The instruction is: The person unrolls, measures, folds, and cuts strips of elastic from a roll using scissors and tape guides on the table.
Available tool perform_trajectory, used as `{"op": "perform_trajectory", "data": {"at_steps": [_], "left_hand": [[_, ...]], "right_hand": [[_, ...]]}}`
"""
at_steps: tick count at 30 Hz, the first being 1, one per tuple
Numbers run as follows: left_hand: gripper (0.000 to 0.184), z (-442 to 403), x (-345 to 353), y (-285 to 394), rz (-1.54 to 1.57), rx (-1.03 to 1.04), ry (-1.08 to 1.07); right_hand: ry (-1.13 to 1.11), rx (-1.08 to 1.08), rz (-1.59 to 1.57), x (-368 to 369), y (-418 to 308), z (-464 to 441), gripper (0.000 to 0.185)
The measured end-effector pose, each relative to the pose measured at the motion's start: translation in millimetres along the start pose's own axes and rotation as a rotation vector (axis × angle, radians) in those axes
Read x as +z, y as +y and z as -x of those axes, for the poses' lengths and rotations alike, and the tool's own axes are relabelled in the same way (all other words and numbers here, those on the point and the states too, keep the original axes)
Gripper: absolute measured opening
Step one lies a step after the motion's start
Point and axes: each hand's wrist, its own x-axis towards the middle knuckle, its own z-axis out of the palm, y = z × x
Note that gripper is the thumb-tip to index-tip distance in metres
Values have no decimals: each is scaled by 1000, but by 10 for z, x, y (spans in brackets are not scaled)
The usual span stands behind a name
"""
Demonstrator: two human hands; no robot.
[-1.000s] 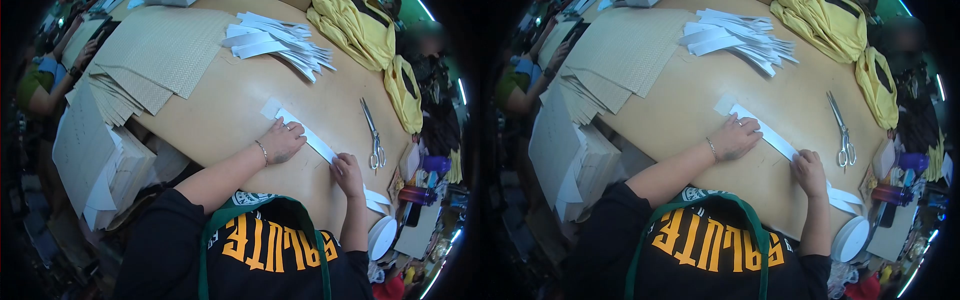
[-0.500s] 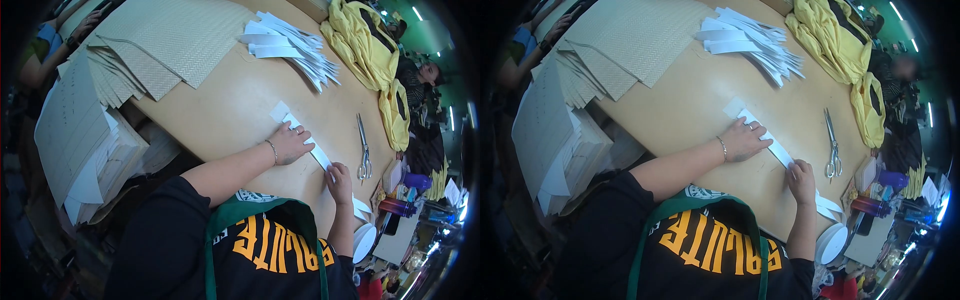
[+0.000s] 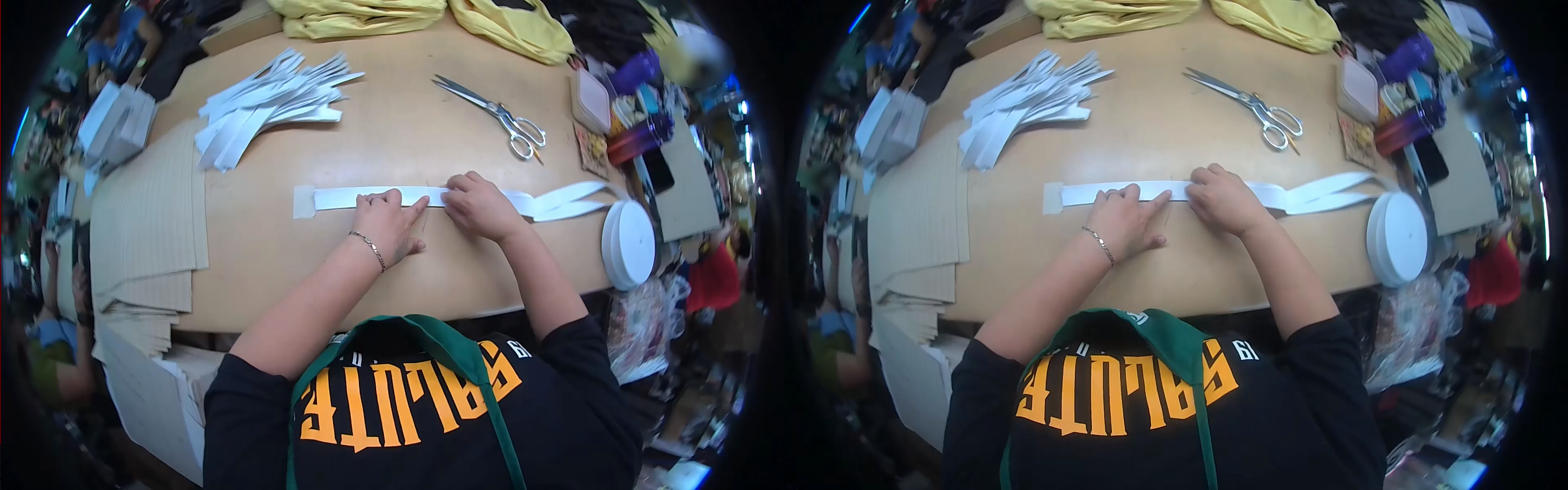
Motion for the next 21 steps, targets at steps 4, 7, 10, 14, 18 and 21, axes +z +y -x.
{"op": "perform_trajectory", "data": {"at_steps": [4, 7, 10, 14, 18, 21], "left_hand": [[76, -89, -161, 46, -25, -4, -146], [78, -113, -323, 28, 11, 13, -252], [78, -169, -369, 2, 2, 38, -314], [80, -271, -422, -50, -40, 91, -383], [84, -302, -474, -93, -32, 134, -410], [89, -295, -451, -141, 9, 152, -367]], "right_hand": [[-103, 64, 26, -29, -12, 13, 18], [-31, 97, -143, -113, 168, -26, 23], [289, 424, -116, -285, 755, -142, 28], [223, 844, 160, -309, 1227, -195, 32], [111, 937, -25, -378, 1405, -202, 36], [46, 876, 7, -399, 1427, -50, 33]]}}
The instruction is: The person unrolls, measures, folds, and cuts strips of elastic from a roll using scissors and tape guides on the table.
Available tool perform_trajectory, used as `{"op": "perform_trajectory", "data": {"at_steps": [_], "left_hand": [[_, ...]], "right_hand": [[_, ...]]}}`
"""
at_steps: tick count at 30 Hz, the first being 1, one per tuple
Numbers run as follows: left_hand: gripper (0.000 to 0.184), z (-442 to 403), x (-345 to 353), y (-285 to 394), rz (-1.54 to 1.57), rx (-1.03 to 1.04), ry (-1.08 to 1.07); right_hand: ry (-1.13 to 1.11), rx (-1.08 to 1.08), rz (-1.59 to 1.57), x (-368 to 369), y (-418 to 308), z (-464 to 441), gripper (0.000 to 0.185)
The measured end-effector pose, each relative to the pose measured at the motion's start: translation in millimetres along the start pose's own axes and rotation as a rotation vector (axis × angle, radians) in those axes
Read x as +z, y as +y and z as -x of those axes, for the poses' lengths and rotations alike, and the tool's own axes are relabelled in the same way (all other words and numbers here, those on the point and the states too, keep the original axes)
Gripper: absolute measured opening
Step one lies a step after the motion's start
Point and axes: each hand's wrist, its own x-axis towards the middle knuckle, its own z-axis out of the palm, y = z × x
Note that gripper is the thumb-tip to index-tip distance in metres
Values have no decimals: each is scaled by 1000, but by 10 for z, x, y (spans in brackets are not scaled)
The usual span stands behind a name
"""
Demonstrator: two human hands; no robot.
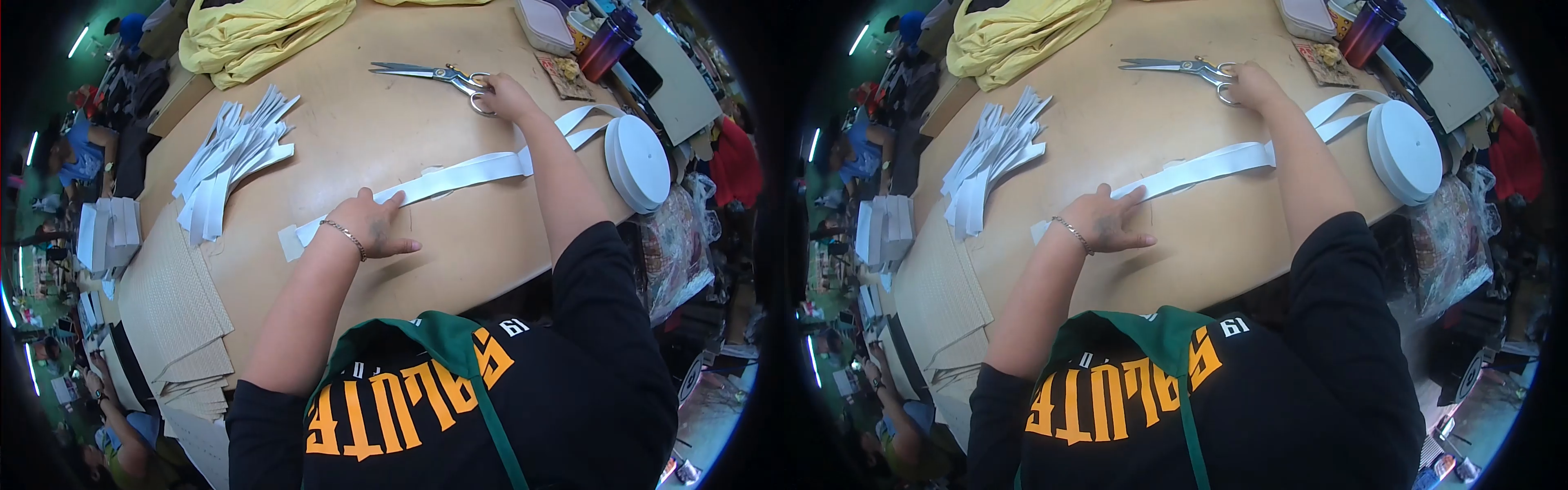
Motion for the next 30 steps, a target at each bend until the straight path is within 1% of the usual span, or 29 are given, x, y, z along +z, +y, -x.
{"op": "perform_trajectory", "data": {"at_steps": [1, 4, 7, 10, 13, 16, 18, 19, 20, 21, 22, 24, 26, 27, 30], "left_hand": [[90, 9, 13, -15, 17, 6, 26], [95, 48, 12, -72, 55, 19, 34], [93, 49, 25, -173, 87, 65, 31], [89, 78, -28, -170, 26, 68, -33], [87, 68, -34, -231, 10, 113, -48], [88, 70, -30, -336, 36, 152, -20], [87, 95, -3, -409, 87, 191, 15], [86, 104, 10, -440, 115, 209, 34], [85, 113, 33, -461, 118, 223, 43], [84, 119, 49, -481, 120, 235, 53], [84, 125, 65, -495, 122, 246, 62], [82, 151, 64, -502, 106, 247, 58], [81, 149, 88, -496, 97, 254, 77], [80, 149, 108, -502, 91, 260, 94], [79, 138, 123, -476, 68, 252, 99]], "right_hand": [[19, -45, 57, -15, 7, 39, 32], [176, -102, 149, 95, -5, 82, 23], [231, -58, 289, 86, -211, 185, 22], [-19, 30, 377, -61, -307, 96, 19], [-273, 260, 159, -396, -503, 130, 18], [-309, 253, -282, -408, -353, 493, 23], [-336, 240, -516, -376, -469, 1177, 29], [-330, 224, -641, -425, -664, 1599, 30], [-411, 249, -740, -442, -707, 1946, 26], [-445, 244, -1072, -291, -577, 2316, 25], [-628, 239, -1147, -156, -432, 2593, 30], [-708, 217, -1192, -101, -585, 3095, 39], [-834, 286, -1143, -95, -689, 3339, 47], [-827, 259, -1096, -61, -719, 3420, 50], [-838, 325, -1145, -6, -731, 3503, 49]]}}
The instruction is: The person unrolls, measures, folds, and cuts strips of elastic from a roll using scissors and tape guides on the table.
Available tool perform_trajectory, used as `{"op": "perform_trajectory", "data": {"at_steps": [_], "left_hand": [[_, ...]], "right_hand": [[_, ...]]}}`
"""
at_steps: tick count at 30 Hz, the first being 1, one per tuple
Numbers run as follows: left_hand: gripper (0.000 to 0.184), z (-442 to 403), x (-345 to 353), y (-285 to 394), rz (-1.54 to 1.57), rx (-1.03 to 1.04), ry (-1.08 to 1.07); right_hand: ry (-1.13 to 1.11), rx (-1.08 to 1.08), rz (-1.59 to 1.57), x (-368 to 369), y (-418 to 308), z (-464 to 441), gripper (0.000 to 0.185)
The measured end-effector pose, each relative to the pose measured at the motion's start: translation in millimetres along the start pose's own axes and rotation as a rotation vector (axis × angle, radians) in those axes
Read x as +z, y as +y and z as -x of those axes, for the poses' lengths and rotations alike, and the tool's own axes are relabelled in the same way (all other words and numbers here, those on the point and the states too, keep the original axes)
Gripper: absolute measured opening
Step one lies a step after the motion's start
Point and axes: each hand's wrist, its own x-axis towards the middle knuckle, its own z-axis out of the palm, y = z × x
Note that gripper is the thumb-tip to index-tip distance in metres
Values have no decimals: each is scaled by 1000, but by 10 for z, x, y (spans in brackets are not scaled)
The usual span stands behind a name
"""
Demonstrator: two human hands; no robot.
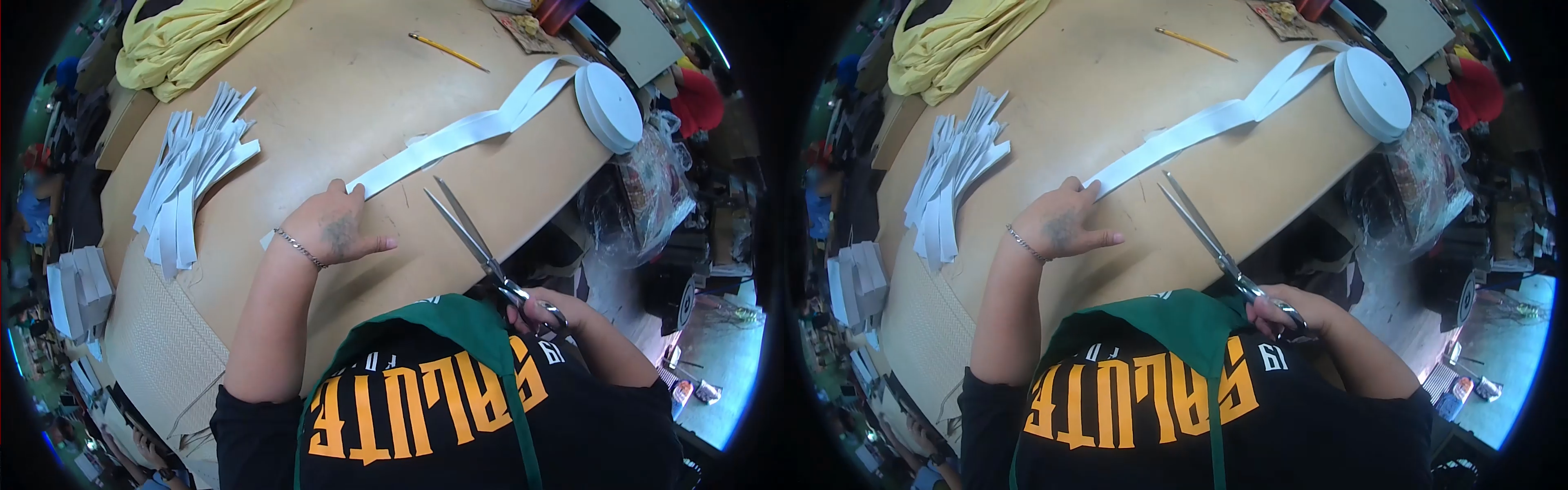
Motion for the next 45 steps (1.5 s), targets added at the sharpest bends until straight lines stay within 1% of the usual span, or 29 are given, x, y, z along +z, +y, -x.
{"op": "perform_trajectory", "data": {"at_steps": [4, 8, 9, 18, 19, 22, 25, 34, 42, 45], "left_hand": [[78, -15, -10, 16, -40, 6, 11], [77, -13, -27, 24, -63, 16, 20], [77, -9, -23, 32, -71, 12, 25], [78, -12, -2, 22, -86, 37, 43], [78, -14, -3, 24, -87, 38, 40], [91, -11, -105, 102, -74, -20, -65], [77, -12, -8, 47, -90, 27, 29], [80, -6, -7, 61, -101, 13, 9], [78, -5, -13, 63, -81, -14, -22], [78, -11, -20, 72, -84, -21, -33]], "right_hand": [[19, 15, -138, 11, 38, -96, 48], [96, 84, -217, 12, 9, -236, 56], [120, 72, -165, 17, -7, -261, 61], [157, 83, -109, 41, -39, -335, 67], [157, 82, -114, 44, -36, -339, 67], [164, 81, -101, 31, -42, -361, 67], [177, 86, -64, 8, -54, -376, 67], [190, 98, -47, -21, -132, -521, 65], [185, 109, -22, -22, -240, -566, 62], [183, 82, -18, -33, -215, -607, 61]]}}
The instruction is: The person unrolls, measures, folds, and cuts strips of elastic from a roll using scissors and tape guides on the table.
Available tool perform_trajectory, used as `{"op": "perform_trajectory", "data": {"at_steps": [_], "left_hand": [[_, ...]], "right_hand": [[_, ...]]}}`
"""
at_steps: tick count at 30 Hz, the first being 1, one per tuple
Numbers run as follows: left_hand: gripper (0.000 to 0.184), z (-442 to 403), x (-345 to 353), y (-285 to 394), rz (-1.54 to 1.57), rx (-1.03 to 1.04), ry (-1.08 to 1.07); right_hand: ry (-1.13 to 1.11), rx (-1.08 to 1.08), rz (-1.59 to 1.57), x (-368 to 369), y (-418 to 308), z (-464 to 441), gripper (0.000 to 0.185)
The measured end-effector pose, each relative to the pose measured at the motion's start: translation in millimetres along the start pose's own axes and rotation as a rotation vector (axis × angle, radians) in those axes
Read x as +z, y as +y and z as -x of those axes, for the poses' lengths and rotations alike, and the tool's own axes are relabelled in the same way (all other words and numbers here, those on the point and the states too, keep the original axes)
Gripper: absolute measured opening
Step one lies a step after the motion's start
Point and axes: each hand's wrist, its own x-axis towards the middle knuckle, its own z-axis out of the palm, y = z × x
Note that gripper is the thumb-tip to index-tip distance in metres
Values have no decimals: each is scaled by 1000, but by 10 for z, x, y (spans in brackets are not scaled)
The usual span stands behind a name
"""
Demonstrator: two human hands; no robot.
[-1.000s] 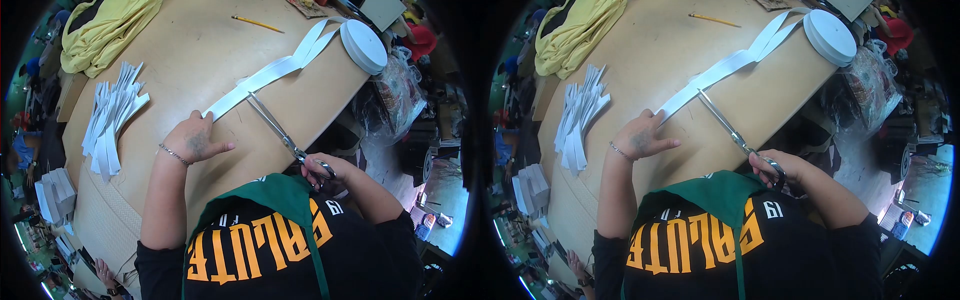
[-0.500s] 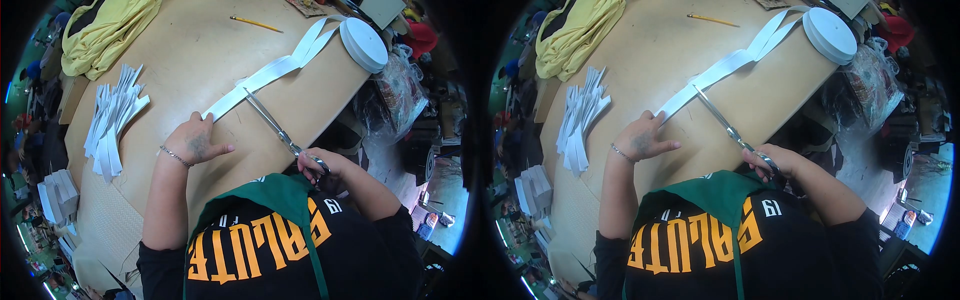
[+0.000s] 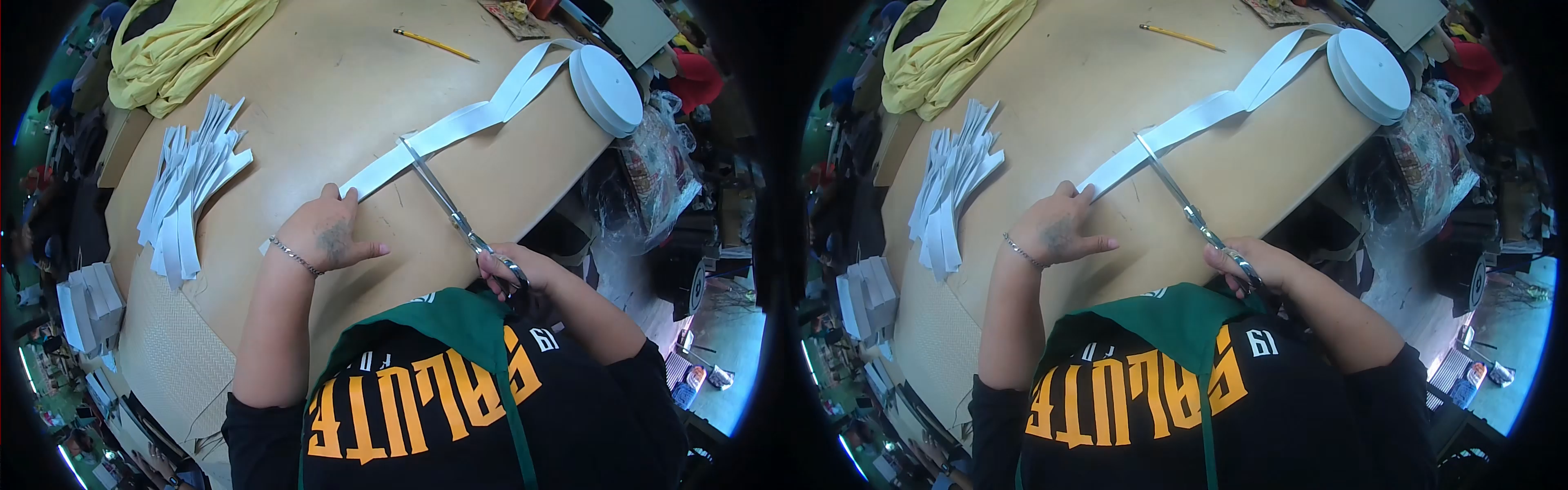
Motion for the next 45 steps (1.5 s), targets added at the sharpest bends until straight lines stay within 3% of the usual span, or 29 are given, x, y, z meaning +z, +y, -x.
{"op": "perform_trajectory", "data": {"at_steps": [36, 45], "left_hand": [[89, 63, 24, 29, -2, -7, -23], [87, 59, -2, 31, 25, -34, -56]], "right_hand": [[137, -15, 73, 104, 27, -80, 62], [193, 17, 62, 158, -4, -108, 46]]}}
